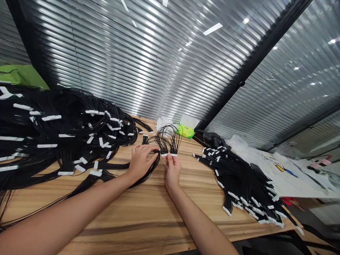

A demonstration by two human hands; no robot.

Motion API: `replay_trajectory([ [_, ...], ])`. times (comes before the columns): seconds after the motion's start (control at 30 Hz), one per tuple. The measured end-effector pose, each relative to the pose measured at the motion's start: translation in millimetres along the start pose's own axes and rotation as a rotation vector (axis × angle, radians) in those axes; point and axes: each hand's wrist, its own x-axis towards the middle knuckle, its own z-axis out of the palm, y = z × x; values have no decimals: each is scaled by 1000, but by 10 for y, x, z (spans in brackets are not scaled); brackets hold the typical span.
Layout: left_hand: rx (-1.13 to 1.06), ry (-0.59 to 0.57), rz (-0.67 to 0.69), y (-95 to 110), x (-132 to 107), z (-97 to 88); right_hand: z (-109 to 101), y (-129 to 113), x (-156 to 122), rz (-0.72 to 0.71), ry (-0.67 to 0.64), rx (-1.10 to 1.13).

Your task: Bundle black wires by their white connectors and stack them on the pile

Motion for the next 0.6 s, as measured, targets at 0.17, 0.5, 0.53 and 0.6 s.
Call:
replay_trajectory([
  [0.17, -51, -18, -18, -40, -3, 23, 12, 15, -19, 4, -18, 1],
  [0.5, -167, -11, -78, -63, -8, 50, 57, -3, -73, -1, -89, 19],
  [0.53, -179, -12, -90, -66, -12, 58, 57, -2, -70, -1, -92, 21],
  [0.6, -215, -14, -116, -80, -17, 77, 58, -2, -67, -4, -93, 14],
])
